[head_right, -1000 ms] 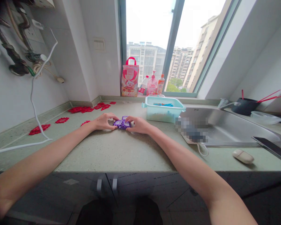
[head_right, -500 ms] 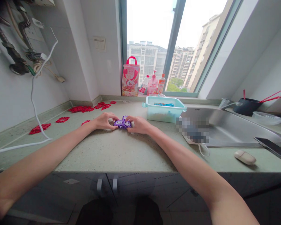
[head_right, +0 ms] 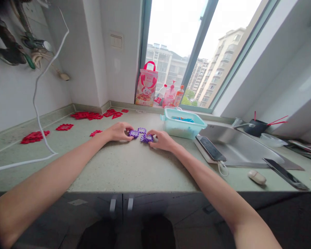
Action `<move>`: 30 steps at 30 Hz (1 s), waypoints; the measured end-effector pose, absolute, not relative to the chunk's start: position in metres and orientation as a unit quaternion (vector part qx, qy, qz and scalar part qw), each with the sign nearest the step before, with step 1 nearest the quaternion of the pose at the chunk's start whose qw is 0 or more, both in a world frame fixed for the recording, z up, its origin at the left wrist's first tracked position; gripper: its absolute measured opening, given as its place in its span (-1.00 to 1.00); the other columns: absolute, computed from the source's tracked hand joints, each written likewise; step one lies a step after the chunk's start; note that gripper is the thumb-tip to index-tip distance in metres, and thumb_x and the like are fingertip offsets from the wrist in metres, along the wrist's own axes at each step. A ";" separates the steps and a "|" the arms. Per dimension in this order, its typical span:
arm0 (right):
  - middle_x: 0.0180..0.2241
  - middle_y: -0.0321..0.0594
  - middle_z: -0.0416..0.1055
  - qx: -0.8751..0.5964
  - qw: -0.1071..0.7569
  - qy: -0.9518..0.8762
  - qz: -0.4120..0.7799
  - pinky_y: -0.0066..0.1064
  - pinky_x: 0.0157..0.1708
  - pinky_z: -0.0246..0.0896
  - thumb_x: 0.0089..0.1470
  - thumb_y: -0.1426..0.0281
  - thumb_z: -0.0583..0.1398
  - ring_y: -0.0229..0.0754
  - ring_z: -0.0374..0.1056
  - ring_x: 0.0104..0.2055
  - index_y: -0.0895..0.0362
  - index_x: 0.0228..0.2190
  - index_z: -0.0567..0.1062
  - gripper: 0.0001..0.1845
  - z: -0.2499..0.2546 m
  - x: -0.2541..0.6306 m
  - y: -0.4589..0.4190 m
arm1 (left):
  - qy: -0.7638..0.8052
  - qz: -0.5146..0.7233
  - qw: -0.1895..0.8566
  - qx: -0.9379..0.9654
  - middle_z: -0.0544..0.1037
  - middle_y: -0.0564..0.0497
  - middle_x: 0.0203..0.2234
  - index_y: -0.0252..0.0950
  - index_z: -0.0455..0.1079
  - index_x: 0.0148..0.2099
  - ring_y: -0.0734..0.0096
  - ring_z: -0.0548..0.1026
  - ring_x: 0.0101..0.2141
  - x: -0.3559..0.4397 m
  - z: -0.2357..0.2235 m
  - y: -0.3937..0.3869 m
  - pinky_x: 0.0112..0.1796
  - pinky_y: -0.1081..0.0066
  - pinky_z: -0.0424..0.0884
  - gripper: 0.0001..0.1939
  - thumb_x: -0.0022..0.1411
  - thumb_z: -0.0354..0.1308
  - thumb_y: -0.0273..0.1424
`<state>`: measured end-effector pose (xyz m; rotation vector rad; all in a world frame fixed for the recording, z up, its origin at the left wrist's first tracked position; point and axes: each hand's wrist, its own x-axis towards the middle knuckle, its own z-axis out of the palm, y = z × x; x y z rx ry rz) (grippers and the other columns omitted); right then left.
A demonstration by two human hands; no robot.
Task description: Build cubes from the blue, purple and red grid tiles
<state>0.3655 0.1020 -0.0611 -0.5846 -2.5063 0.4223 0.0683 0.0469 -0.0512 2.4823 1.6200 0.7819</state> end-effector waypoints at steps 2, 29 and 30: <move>-0.02 -0.17 0.57 -0.233 0.277 -0.920 0.153 -0.27 -0.05 0.39 0.03 0.34 0.30 -0.08 0.49 -0.04 0.07 -0.01 0.54 -0.57 -0.063 0.363 0.102 | 0.516 0.262 0.031 0.815 0.63 -0.01 -0.30 -0.19 0.62 -0.14 0.19 0.56 -0.29 0.065 -0.055 0.049 -0.25 0.31 0.42 -0.60 0.02 0.31 -0.08; 0.35 0.00 0.24 -0.467 0.330 -0.821 -0.007 -0.01 0.37 0.11 0.30 0.26 0.20 0.05 0.17 0.39 0.06 0.36 0.25 -0.34 -0.092 0.320 -0.144 | 0.569 0.244 0.003 0.786 0.46 -0.29 0.20 -0.38 0.23 0.41 -0.03 0.44 0.15 0.057 -0.065 0.045 0.15 0.18 0.33 -0.13 0.23 0.33 -0.01; 0.35 -0.06 0.25 -0.428 0.338 -0.838 -0.017 0.00 0.36 0.13 0.29 0.33 0.19 0.03 0.16 0.40 0.01 0.33 0.29 -0.39 -0.102 0.323 -0.172 | 0.568 0.241 0.000 0.787 0.43 -0.27 0.24 -0.34 0.20 0.43 -0.03 0.42 0.19 0.057 -0.064 0.041 0.17 0.19 0.31 -0.12 0.23 0.32 0.00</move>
